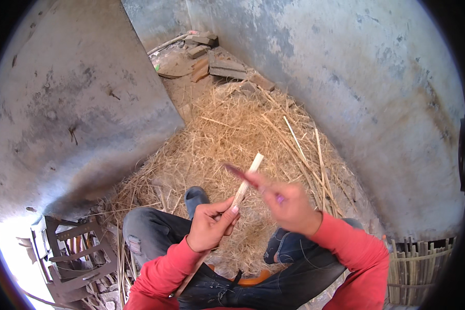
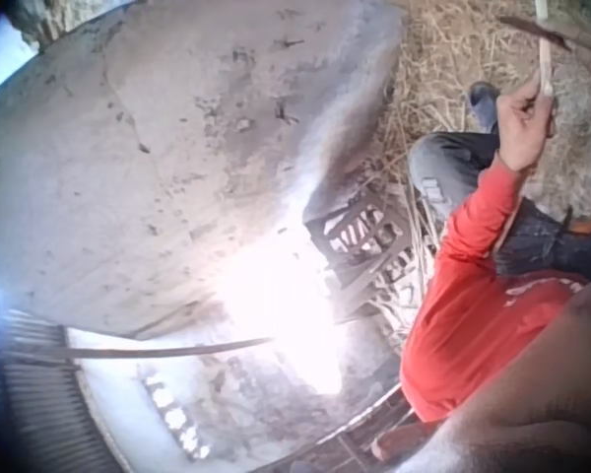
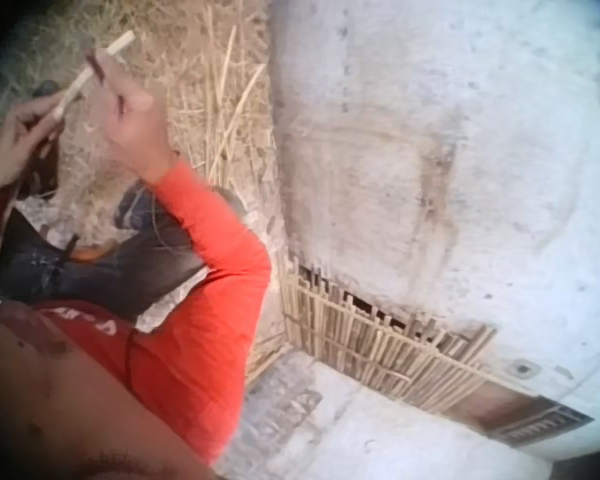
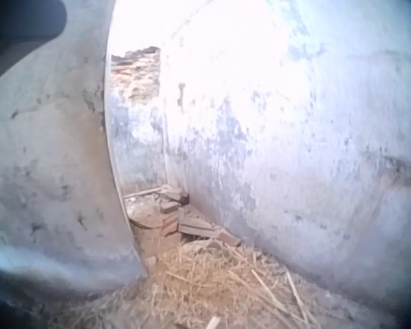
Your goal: The person uses a knife to scrape and shape a thin piece of wood while sitting on the ground.
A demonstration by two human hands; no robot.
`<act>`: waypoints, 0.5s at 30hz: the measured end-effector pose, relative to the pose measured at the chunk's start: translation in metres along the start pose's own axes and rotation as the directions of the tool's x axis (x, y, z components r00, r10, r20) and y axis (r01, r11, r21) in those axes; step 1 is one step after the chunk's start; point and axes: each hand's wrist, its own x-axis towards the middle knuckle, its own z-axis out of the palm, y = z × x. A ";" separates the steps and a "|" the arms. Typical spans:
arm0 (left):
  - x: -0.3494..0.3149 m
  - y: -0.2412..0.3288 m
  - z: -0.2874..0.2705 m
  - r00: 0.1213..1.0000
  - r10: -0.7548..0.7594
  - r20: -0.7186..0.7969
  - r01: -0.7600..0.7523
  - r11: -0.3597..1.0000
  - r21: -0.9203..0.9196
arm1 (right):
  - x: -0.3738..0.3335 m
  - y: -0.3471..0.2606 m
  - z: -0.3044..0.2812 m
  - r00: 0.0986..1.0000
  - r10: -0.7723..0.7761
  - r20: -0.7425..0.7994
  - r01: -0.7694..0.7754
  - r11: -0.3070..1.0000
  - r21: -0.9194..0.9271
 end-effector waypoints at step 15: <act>0.003 0.001 -0.005 0.989 -0.144 0.030 0.147 0.977 -0.155 | 0.008 0.014 -0.016 0.970 0.071 -0.232 -0.048 0.993 0.104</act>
